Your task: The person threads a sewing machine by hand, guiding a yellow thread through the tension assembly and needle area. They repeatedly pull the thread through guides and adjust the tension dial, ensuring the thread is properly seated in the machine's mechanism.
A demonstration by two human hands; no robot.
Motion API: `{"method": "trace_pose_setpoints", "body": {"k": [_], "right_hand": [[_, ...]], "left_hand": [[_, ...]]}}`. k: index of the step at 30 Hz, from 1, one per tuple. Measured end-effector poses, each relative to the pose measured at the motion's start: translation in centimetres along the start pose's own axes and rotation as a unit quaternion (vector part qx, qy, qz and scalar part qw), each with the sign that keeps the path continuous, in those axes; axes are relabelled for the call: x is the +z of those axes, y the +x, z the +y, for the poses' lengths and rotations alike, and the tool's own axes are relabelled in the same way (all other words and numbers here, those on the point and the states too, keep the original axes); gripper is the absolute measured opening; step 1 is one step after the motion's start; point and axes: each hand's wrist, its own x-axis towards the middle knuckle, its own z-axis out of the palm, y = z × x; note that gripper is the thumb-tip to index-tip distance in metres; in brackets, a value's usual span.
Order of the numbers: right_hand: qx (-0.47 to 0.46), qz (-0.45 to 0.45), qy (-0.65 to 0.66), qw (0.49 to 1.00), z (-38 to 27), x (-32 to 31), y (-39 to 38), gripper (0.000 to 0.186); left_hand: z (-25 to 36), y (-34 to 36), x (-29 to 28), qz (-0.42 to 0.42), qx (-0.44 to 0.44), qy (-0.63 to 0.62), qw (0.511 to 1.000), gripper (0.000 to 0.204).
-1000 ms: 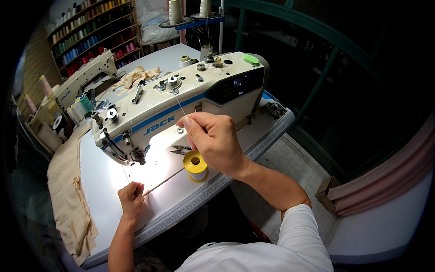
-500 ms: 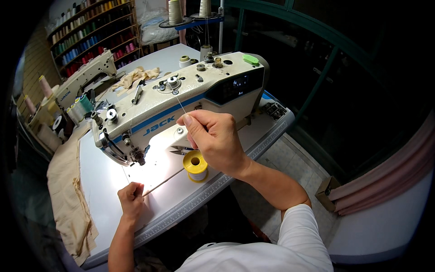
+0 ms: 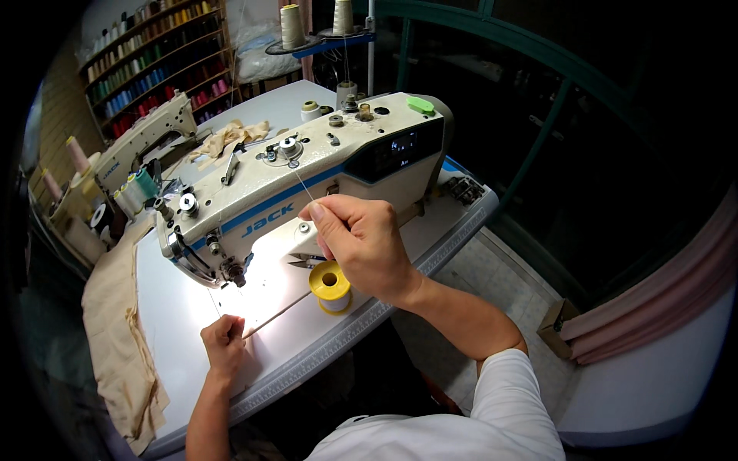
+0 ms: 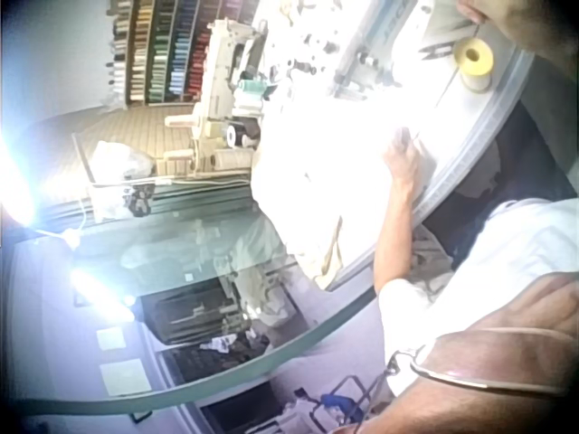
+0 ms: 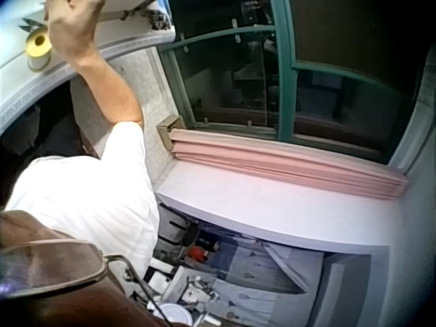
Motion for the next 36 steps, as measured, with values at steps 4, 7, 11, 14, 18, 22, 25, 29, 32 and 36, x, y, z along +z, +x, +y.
{"method": "trace_pose_setpoints", "body": {"k": [4,7,11,14,18,22,25,29,32,36], "right_hand": [[-0.008,0.003,0.002,1.0,-0.3,0.0,0.2,0.027],[-0.008,0.004,-0.004,1.0,-0.4,-0.1,0.2,0.027],[0.0,0.011,0.012,1.0,-0.4,-0.1,0.2,0.026],[0.011,0.013,0.019,1.0,-0.6,0.0,0.2,0.025],[0.014,0.01,0.015,1.0,-0.6,0.0,0.1,0.026],[0.006,0.013,0.012,1.0,-0.6,-0.2,0.2,0.026],[0.006,0.018,0.014,1.0,-0.8,-0.3,0.4,0.026],[0.007,0.019,0.015,1.0,-1.0,-0.5,0.6,0.026],[0.002,0.02,0.012,1.0,-0.6,-0.5,0.6,0.026],[0.006,0.019,0.013,1.0,-0.5,-0.3,0.6,0.026]], "left_hand": [[0.0,0.0,0.0,-0.001,-0.002,-0.002,1.0,0.015],[0.1,0.0,0.0,0.0,0.001,0.0,1.0,0.015],[0.2,0.0,0.0,0.003,0.0,-0.007,1.0,0.015],[0.3,0.0,-0.1,0.003,0.005,-0.004,1.0,0.015],[0.4,0.1,-0.1,0.004,0.007,-0.003,1.0,0.015],[0.4,0.1,0.0,0.008,0.003,-0.013,1.0,0.016],[-0.2,-0.2,0.3,0.009,-0.01,-0.024,1.0,0.017],[-0.4,-0.2,0.4,0.013,-0.003,-0.016,1.0,0.016],[-0.5,-0.2,0.4,0.012,-0.002,-0.015,1.0,0.015],[-0.9,-0.3,0.5,0.012,0.001,-0.015,1.0,0.015]]}}
